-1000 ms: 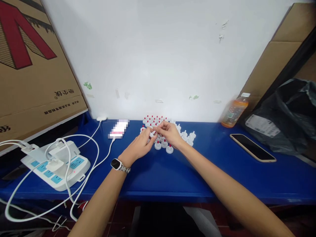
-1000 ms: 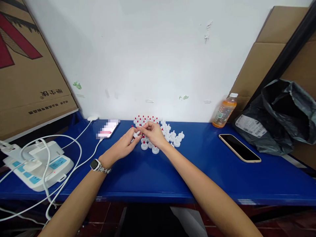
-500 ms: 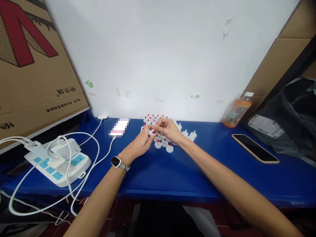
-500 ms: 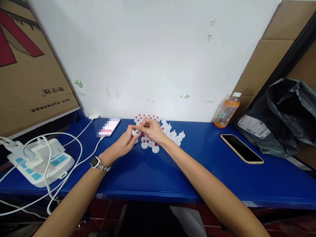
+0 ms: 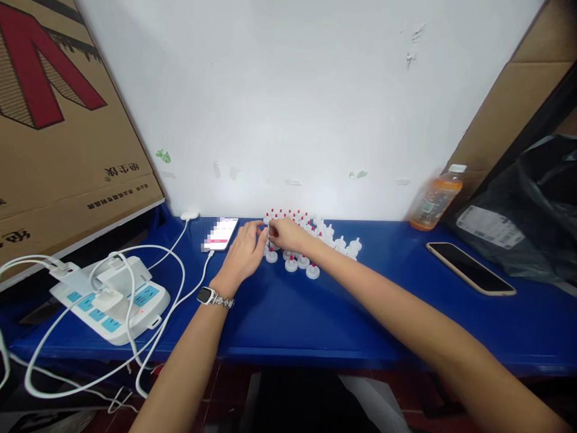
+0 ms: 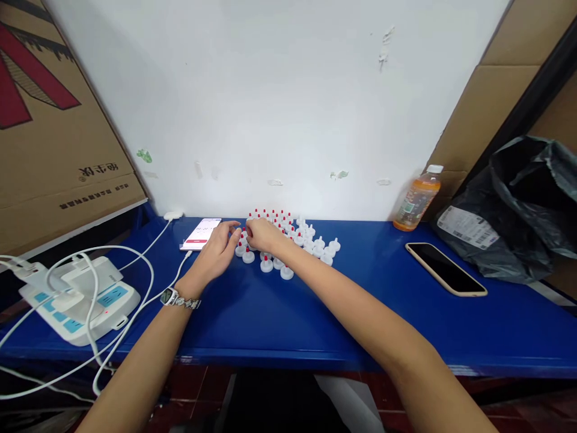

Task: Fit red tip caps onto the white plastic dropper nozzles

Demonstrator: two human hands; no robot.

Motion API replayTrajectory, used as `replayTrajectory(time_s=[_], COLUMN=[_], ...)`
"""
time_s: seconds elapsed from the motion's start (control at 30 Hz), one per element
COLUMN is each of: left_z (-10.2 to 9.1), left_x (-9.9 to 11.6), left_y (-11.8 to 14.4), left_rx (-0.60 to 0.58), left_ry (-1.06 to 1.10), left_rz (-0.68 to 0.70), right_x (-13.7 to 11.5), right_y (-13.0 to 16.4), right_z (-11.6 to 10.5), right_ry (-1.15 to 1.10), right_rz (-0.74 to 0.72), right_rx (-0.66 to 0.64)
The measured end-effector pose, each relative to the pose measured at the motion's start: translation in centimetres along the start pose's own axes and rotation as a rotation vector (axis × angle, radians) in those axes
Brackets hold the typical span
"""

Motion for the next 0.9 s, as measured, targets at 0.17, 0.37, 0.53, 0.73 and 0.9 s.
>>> replayTrajectory(time_s=[0.17,0.37,0.53,0.73,0.9], left_z=[0.2,0.3,3.3,6.8,6.2], left_x=[0.2,3.1,9.3,15.0,16.3], left_y=[0.0,0.3,0.0,-0.5,-1.1], left_rx=[-0.013,-0.038,-0.147,-0.227,-0.185], left_ry=[-0.009,0.001,0.025,-0.042,-0.044], left_rz=[0.023,0.103,0.326,0.497,0.511], right_x=[-0.1,2.2,5.2,6.2,6.6], right_y=[0.5,7.4,15.3,18.3,18.0], right_z=[-0.5,-7.0,-10.0,-8.4,-9.6], right_ry=[-0.094,-0.187,-0.089,-0.155,-0.500], right_rz=[0.044,0.105,0.238,0.277,0.259], right_rx=[0.027,0.243,0.331,0.247,0.434])
Point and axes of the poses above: each hand's wrist, its own y-axis away from the middle knuckle, its own z-axis out of the palm, x = y × z, the point moved 8 cm from there along -y, towards the middle knuckle, and after that the axes turned 7 degrees about -y, right-handed, at the moved point
